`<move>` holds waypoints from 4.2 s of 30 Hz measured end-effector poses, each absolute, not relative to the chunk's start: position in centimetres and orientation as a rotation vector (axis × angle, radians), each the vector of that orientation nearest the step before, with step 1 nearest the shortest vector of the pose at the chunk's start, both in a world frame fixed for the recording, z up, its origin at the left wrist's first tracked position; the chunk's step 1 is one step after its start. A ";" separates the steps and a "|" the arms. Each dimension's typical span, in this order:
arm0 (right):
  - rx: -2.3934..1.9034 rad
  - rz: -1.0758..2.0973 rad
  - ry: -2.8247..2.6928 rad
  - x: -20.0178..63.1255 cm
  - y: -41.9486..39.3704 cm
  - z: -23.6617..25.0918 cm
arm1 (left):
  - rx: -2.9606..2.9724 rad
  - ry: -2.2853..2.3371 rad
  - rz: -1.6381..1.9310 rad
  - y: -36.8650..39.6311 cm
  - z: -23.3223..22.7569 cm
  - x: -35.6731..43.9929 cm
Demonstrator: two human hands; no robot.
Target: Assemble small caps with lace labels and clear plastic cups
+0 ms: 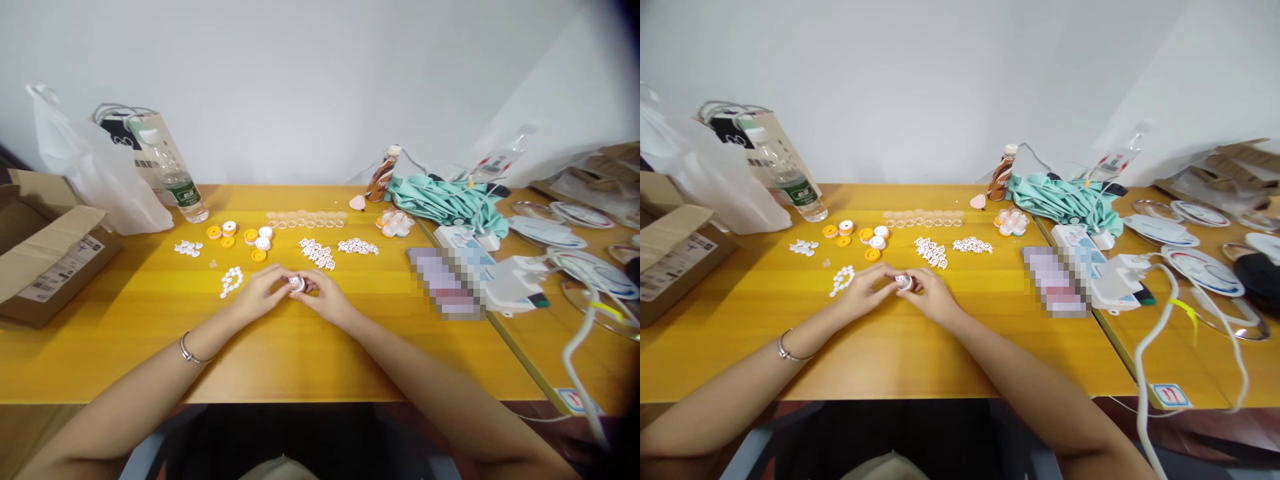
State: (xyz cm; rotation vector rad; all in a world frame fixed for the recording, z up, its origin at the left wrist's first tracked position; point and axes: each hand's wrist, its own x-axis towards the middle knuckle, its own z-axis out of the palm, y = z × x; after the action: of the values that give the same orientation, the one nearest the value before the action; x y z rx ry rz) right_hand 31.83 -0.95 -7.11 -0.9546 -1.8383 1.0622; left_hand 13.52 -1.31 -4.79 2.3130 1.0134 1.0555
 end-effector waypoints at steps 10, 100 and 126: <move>-0.887 1.549 -1.358 31.2 -1.0 -6.7 | 2.264 1.054 1.218 -1.2 -3.9 13.5; -0.801 1.542 -1.229 32.0 -2.5 -4.3 | 1.808 0.853 1.369 -1.7 -3.7 14.9; -0.871 1.303 -1.259 31.3 -3.2 -4.6 | 1.481 0.841 1.418 -2.8 -3.5 16.5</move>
State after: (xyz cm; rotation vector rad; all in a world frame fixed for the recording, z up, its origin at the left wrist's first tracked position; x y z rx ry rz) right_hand 31.29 -3.21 -4.62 -0.8706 -1.2591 1.3030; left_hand 16.54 -2.85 -3.53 1.4813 0.8415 1.4175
